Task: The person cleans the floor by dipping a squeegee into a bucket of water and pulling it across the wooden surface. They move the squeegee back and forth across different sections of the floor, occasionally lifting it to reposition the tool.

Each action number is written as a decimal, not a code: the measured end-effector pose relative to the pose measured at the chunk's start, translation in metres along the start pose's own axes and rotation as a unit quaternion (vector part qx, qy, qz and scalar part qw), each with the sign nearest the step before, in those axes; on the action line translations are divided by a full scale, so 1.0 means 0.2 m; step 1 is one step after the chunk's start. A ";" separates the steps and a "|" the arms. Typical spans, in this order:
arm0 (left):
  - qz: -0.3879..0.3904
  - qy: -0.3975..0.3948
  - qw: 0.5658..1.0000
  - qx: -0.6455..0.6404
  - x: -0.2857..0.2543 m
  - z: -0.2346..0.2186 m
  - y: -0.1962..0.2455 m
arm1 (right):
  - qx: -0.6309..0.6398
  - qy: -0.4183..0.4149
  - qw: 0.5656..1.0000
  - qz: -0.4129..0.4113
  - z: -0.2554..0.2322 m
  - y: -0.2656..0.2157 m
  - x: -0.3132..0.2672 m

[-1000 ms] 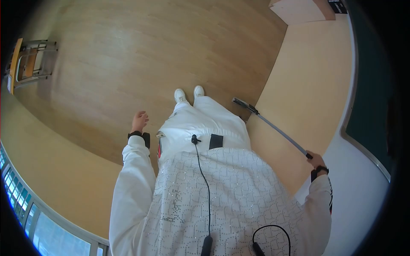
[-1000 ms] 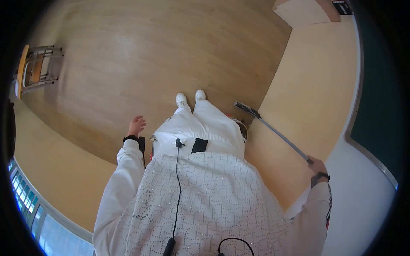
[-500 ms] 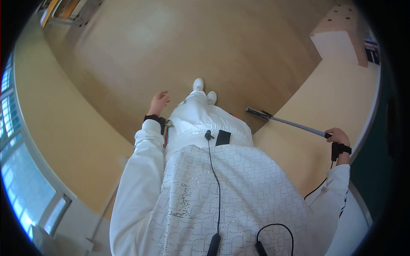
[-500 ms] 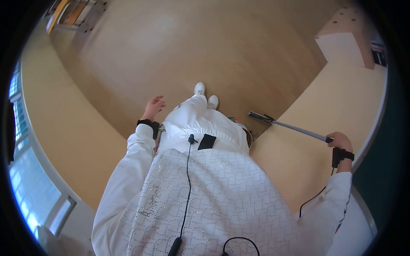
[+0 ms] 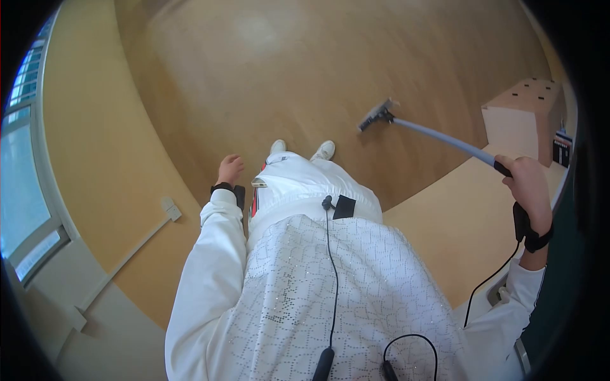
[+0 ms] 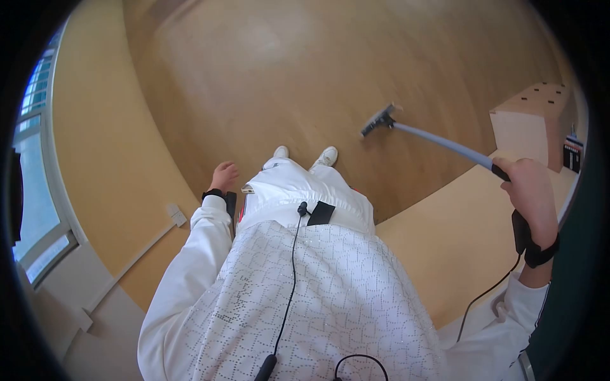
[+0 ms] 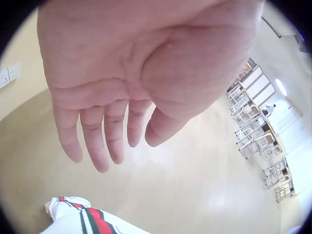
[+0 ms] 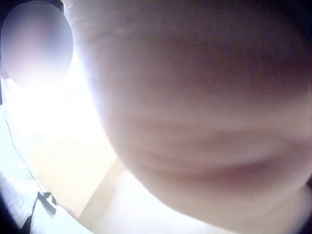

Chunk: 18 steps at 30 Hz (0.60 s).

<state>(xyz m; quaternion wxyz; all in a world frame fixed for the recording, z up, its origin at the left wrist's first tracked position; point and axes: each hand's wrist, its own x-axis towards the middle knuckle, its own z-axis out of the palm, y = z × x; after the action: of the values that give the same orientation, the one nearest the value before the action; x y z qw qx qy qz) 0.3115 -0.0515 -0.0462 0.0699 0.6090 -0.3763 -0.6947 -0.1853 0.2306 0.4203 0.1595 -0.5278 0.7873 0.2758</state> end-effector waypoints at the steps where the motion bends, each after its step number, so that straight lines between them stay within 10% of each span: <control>1: 0.003 0.009 1.000 -0.009 -0.05 0.09 -0.07 | 0.000 0.018 1.000 0.002 0.05 0.05 0.00; 18: -0.056 0.105 0.992 -0.038 -0.25 -1.18 -0.25 | 0.160 0.120 0.979 -0.046 0.13 -1.13 1.29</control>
<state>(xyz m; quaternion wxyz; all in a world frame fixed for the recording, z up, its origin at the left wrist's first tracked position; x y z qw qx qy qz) 0.5538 -0.0905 -0.0310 0.0928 0.6957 -0.3053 -0.6436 -0.0806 -0.0110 0.2002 0.1588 -0.5604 0.8096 0.0728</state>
